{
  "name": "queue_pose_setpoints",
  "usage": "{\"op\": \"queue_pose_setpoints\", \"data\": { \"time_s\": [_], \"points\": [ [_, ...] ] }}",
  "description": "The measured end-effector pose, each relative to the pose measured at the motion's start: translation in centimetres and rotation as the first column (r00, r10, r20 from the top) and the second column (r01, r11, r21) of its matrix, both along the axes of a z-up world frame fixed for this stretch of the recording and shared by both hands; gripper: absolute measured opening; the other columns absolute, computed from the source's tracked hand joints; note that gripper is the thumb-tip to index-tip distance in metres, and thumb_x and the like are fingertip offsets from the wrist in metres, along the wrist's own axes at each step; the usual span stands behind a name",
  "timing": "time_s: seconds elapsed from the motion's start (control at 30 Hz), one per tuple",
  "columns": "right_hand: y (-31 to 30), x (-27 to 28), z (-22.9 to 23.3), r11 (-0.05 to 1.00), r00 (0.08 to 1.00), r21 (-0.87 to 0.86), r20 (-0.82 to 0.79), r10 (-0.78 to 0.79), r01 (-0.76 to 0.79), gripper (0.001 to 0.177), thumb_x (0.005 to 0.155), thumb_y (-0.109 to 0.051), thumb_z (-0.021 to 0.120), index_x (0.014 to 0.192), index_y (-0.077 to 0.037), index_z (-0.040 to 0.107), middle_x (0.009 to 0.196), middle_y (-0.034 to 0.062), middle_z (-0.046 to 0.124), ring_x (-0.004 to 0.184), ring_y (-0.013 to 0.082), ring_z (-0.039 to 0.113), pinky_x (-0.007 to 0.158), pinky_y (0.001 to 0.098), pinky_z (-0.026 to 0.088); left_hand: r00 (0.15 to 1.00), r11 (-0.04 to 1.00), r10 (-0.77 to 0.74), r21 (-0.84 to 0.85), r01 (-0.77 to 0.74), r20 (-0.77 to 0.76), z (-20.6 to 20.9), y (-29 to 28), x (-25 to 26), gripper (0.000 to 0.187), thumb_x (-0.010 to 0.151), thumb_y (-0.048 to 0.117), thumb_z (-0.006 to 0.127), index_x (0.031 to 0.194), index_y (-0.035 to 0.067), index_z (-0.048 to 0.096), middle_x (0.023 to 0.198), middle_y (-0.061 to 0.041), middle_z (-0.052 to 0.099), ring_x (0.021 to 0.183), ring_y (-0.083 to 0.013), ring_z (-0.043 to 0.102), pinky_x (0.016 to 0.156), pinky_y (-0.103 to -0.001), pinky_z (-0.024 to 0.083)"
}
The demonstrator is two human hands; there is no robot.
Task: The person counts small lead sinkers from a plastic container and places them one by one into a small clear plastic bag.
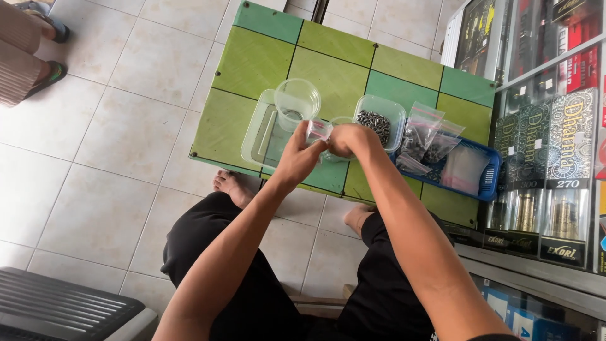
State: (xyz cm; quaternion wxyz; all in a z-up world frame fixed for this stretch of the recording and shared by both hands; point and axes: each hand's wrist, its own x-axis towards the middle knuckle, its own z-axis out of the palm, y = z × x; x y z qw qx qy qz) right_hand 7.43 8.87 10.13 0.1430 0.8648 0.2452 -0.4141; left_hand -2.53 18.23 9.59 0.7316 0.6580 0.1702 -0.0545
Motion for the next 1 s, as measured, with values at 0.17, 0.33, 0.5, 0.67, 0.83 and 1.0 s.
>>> {"op": "queue_pose_setpoints", "data": {
  "time_s": [0.17, 0.33, 0.5, 0.67, 0.83, 1.0],
  "points": [
    [0.6, -0.9, -0.1, 0.997, 0.997, -0.037, 0.015, 0.072, -0.071, 0.063, 0.084, -0.023, 0.021, 0.132, 0.005, 0.049, 0.135, 0.0278, 0.047, 0.131, 0.0413, 0.039, 0.114, 0.0438, 0.031, 1.000, 0.999, 0.019, 0.030, -0.019, -0.006, -0.2, -0.2, 0.0, 0.037, 0.072, 0.023, 0.061, 0.107, 0.014, 0.057, 0.098, -0.018, 0.059, 0.101, -0.0295, 0.057, 0.085, -0.044, 0.042],
    [0.9, -0.1, -1.0, 0.993, 0.997, -0.099, 0.022, 0.071, -0.069, 0.062, 0.084, -0.029, 0.027, 0.131, 0.001, 0.052, 0.132, 0.0241, 0.053, 0.128, 0.0375, 0.044, 0.111, 0.0386, 0.035, 1.000, 0.999, 0.002, 0.036, -0.002, -0.002, -0.1, 0.1, 0.1, 0.041, 0.071, 0.025, 0.061, 0.110, 0.014, 0.057, 0.101, -0.021, 0.060, 0.104, -0.0336, 0.057, 0.088, -0.046, 0.041],
    [2.1, 0.4, -0.5, 0.973, 0.995, -0.225, -0.079, -0.061, 0.042, 0.059, 0.084, -0.025, 0.035, 0.136, 0.001, 0.046, 0.136, 0.0208, 0.051, 0.129, 0.0327, 0.044, 0.113, 0.0353, 0.033, 1.000, 0.999, -0.029, 0.041, 0.029, 0.003, 0.2, 0.5, -0.1, 0.042, 0.073, 0.028, 0.062, 0.112, 0.013, 0.056, 0.104, -0.023, 0.059, 0.109, -0.0360, 0.055, 0.092, -0.048, 0.040],
    [3.4, 0.9, 0.0, 0.939, 0.978, -0.328, -0.137, -0.156, 0.104, 0.059, 0.085, -0.022, 0.041, 0.139, 0.001, 0.042, 0.139, 0.0183, 0.049, 0.129, 0.0291, 0.044, 0.114, 0.0328, 0.031, 0.999, 0.998, -0.023, 0.060, 0.020, 0.045, -1.0, 0.7, 0.0, 0.042, 0.072, 0.029, 0.062, 0.111, 0.016, 0.055, 0.101, -0.019, 0.058, 0.103, -0.0331, 0.056, 0.089, -0.045, 0.041],
    [-2.7, 4.5, -12.3, 0.982, 0.977, 0.106, 0.129, -0.171, 0.158, 0.024, 0.072, -0.040, 0.058, 0.092, -0.038, 0.071, 0.103, -0.0104, 0.069, 0.106, 0.0131, 0.062, 0.086, 0.0376, 0.055, 0.996, 0.987, -0.012, 0.158, -0.003, 0.093, -2.0, 0.6, -0.1, 0.044, 0.070, 0.027, 0.065, 0.109, 0.013, 0.055, 0.101, -0.021, 0.053, 0.100, -0.0375, 0.054, 0.087, -0.047, 0.041],
    [-1.3, 0.0, -3.0, 0.925, 0.955, 0.297, 0.107, -0.278, 0.236, 0.027, 0.074, -0.014, 0.058, 0.097, -0.008, 0.072, 0.096, 0.0199, 0.069, 0.101, 0.0361, 0.064, 0.082, 0.0475, 0.053, 0.992, 0.990, -0.076, 0.129, 0.063, 0.096, -1.3, 0.2, -0.4, 0.042, 0.072, 0.026, 0.063, 0.110, 0.012, 0.055, 0.096, -0.019, 0.054, 0.100, -0.0359, 0.055, 0.086, -0.044, 0.041]
  ]
}}
